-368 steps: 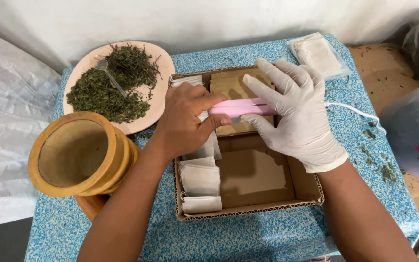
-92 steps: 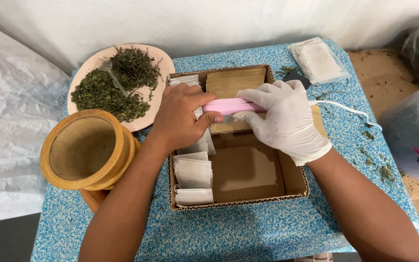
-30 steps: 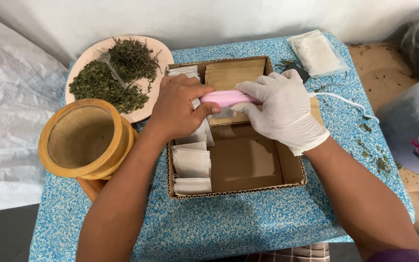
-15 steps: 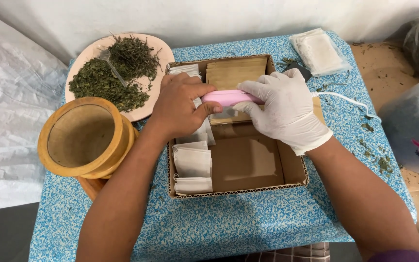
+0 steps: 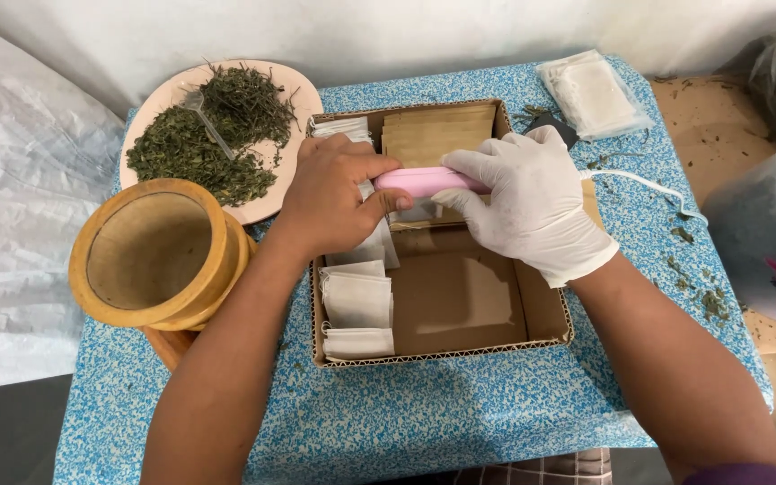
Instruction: Packaging individual tea bags into paper envelopes and sealing them using a handheld heat sealer.
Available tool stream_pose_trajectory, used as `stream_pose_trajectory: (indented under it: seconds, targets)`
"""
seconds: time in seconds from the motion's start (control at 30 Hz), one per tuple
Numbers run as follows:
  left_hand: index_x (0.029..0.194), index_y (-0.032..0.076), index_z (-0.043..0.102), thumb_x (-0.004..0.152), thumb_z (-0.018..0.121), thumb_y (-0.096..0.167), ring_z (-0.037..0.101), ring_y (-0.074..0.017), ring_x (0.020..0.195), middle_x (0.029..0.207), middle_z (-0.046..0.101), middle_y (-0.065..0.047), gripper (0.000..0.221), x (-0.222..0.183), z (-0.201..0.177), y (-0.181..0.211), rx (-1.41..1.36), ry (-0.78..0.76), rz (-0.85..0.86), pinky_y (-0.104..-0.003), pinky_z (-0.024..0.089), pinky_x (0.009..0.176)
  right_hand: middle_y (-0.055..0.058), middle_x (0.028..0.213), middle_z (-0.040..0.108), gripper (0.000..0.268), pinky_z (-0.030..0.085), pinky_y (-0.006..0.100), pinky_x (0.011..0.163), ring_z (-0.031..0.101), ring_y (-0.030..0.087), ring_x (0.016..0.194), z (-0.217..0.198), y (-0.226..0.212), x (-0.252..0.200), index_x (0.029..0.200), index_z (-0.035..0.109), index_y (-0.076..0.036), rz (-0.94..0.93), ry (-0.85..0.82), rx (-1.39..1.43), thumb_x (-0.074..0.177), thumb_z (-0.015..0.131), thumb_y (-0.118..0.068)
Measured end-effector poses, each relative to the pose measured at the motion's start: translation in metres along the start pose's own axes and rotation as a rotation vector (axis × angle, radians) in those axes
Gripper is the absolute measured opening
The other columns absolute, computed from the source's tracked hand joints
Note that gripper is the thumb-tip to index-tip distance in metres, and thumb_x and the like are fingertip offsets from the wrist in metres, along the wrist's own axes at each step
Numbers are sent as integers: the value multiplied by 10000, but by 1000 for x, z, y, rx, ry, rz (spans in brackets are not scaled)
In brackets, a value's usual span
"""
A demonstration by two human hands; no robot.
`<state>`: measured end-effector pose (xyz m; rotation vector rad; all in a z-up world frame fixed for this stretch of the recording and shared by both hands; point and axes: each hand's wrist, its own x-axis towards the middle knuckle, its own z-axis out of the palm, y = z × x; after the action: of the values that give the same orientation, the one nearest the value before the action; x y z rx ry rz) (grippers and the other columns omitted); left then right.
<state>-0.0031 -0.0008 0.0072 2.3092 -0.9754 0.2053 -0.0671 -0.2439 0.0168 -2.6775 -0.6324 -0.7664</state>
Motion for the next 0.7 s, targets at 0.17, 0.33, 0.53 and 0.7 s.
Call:
stream_pose_trajectory:
  seconds: [0.17,0.33,0.53,0.7]
  targets:
    - [1018,244,733,859,709,574,585,-224,872,797,638,12,368,-1,0,1,-5,-1,1,-464,315,1005,-33,715,572,225,407,412,880,626,180,727,-1,0,0,1034,715,-279,-3,-9,-13,907,759,-459]
    - [1003,241,736,850,709,592,587,-233,880,795,644,12,384,0,0,1,-11,-21,-14,-466,312,1005,-34,720,577,214,409,406,874,631,178,731,-3,-3,0,1022,710,-281,-7,-13,-32,910,752,-459]
    - [989,245,738,851,710,594,583,-222,877,789,649,22,376,0,-2,3,-17,-31,-25,-461,312,1004,-36,714,567,204,411,405,874,630,177,725,-5,-3,1,1015,707,-284,-9,-30,-41,924,737,-464]
    - [982,242,737,858,709,582,576,-222,879,793,653,21,362,0,-4,7,-18,-43,-35,-468,307,1007,-35,705,556,206,410,407,869,631,186,728,-6,-3,0,992,692,-286,-3,-46,-52,930,722,-480]
